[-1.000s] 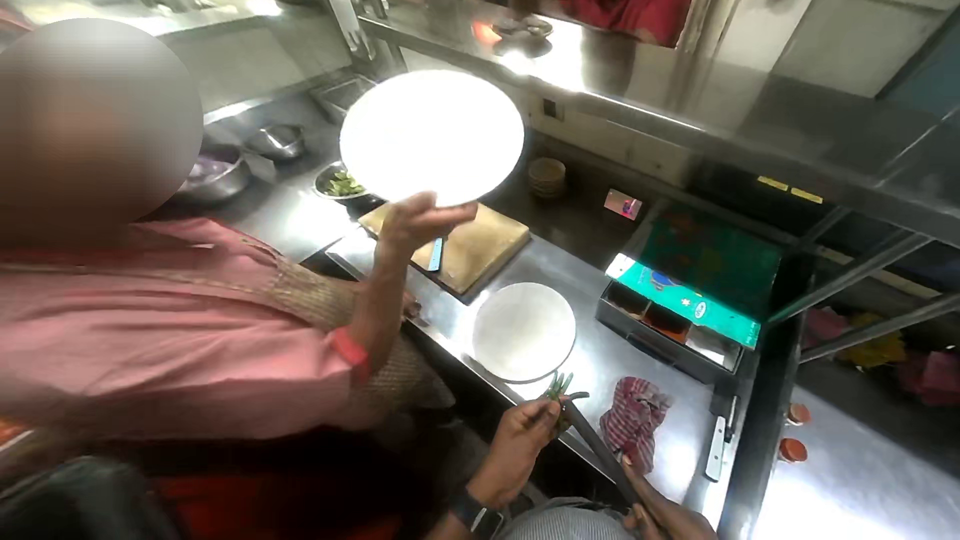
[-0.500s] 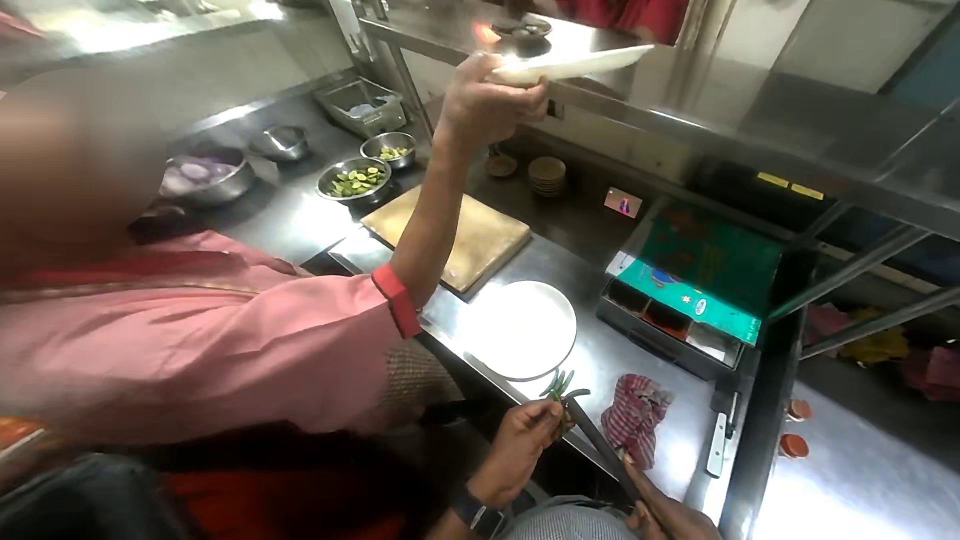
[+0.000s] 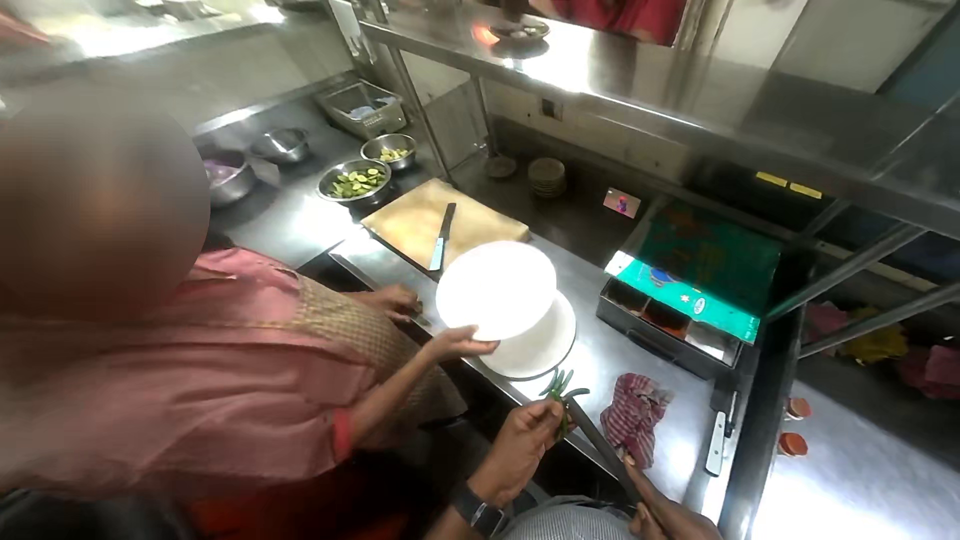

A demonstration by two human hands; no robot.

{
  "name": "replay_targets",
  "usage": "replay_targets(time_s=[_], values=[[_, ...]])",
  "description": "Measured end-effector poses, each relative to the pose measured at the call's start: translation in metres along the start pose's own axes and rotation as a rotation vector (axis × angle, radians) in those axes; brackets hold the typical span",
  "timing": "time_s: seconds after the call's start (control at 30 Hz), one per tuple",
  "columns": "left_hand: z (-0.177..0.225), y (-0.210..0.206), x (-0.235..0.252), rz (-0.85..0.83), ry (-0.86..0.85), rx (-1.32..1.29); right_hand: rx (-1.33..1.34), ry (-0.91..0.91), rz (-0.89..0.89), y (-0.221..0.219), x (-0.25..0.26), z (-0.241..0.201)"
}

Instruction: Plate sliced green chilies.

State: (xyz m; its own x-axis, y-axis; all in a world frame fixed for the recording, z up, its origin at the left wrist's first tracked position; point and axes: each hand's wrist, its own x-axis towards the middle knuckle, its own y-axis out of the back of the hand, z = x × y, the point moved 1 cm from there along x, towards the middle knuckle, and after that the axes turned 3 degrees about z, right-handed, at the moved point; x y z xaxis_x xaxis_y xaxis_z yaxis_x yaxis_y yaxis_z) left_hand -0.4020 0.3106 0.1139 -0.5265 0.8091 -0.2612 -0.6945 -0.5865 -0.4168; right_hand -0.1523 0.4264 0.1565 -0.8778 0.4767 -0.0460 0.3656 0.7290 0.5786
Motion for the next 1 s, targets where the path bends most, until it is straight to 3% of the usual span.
replay_targets(time_s=[0.33, 0.67, 0.8, 1.0], values=[[0.001, 0.006, 0.002, -0.059, -0.008, 0.099, -0.028, -0.014, -0.042, 0.003, 0.000, 0.000], [-0.008, 0.001, -0.002, 0.030, 0.037, -0.026, -0.175, -0.063, -0.083, 0.006, -0.003, -0.010], [0.007, 0.003, 0.003, 0.146, 0.037, -0.062, -0.275, -0.112, -0.177, 0.010, -0.003, -0.018], [0.021, 0.033, 0.020, 0.254, -0.093, 0.142, -0.040, -0.133, 0.039, 0.015, -0.007, 0.010]])
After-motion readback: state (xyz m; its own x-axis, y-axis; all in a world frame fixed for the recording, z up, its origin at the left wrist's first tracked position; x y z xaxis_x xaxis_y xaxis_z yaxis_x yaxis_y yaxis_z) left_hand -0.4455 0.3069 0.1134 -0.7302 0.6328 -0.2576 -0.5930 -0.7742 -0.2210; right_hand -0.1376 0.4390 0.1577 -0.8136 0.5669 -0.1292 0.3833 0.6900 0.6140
